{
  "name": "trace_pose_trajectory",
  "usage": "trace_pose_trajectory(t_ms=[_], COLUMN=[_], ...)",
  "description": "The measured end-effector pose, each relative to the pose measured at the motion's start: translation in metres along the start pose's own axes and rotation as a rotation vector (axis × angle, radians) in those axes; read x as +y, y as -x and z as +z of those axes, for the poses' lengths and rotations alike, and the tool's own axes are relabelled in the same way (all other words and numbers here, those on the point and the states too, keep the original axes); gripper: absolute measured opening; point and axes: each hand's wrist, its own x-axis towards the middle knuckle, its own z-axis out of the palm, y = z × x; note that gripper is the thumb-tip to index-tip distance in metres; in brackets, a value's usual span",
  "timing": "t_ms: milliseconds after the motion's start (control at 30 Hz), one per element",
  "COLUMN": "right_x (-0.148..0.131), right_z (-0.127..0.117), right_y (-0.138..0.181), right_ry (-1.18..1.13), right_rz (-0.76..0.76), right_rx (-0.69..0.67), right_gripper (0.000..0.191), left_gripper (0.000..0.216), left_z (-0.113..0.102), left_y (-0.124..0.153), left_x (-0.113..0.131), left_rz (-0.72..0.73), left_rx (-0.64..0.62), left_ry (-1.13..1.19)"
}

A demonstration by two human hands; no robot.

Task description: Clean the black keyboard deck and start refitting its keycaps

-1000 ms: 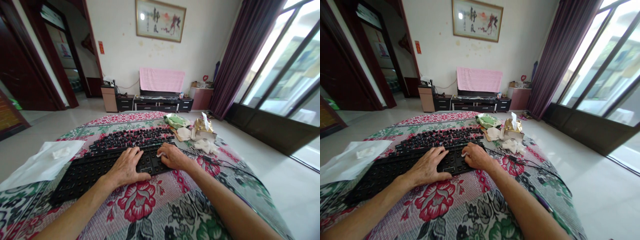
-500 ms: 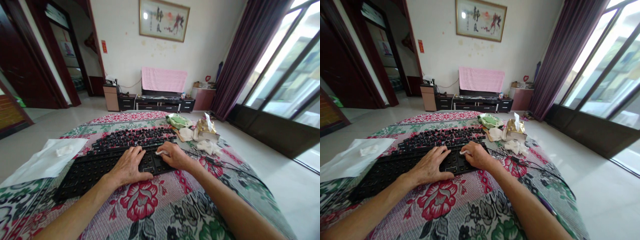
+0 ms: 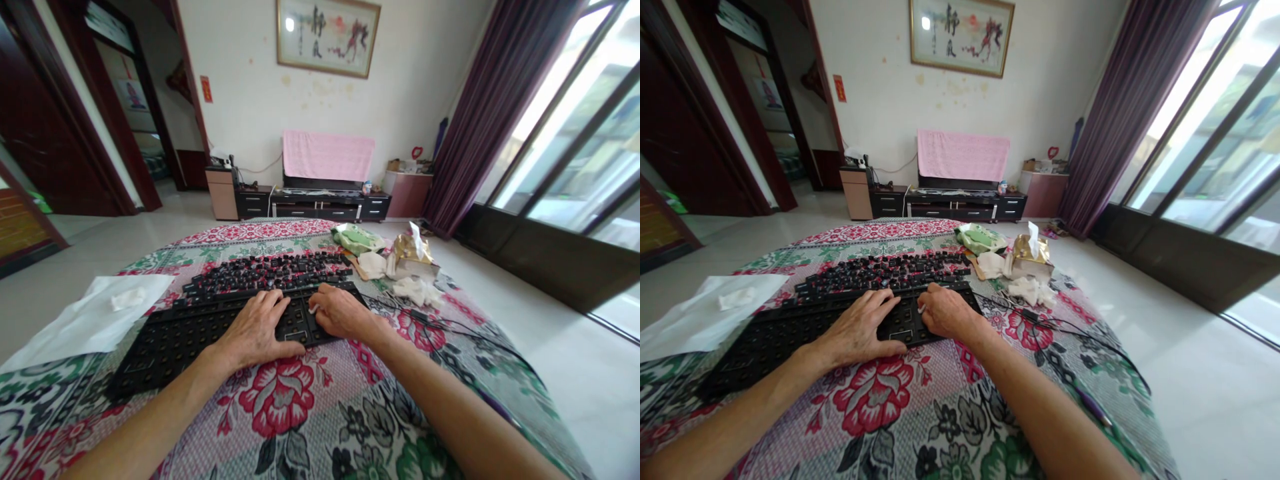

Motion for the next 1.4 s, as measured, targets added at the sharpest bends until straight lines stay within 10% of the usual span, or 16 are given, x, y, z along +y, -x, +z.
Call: trace_pose_trajectory(t_ms=[1400], right_x=[0.018], right_z=[-0.002], right_y=[-0.001], right_ry=[-0.039], right_rz=[0.06], right_rx=[0.006], right_gripper=[0.017], left_gripper=[0.091], left_z=[0.001], left_y=[0.001], left_x=[-0.001], left_rz=[-0.004], left_rx=[-0.011], left_ry=[-0.006])
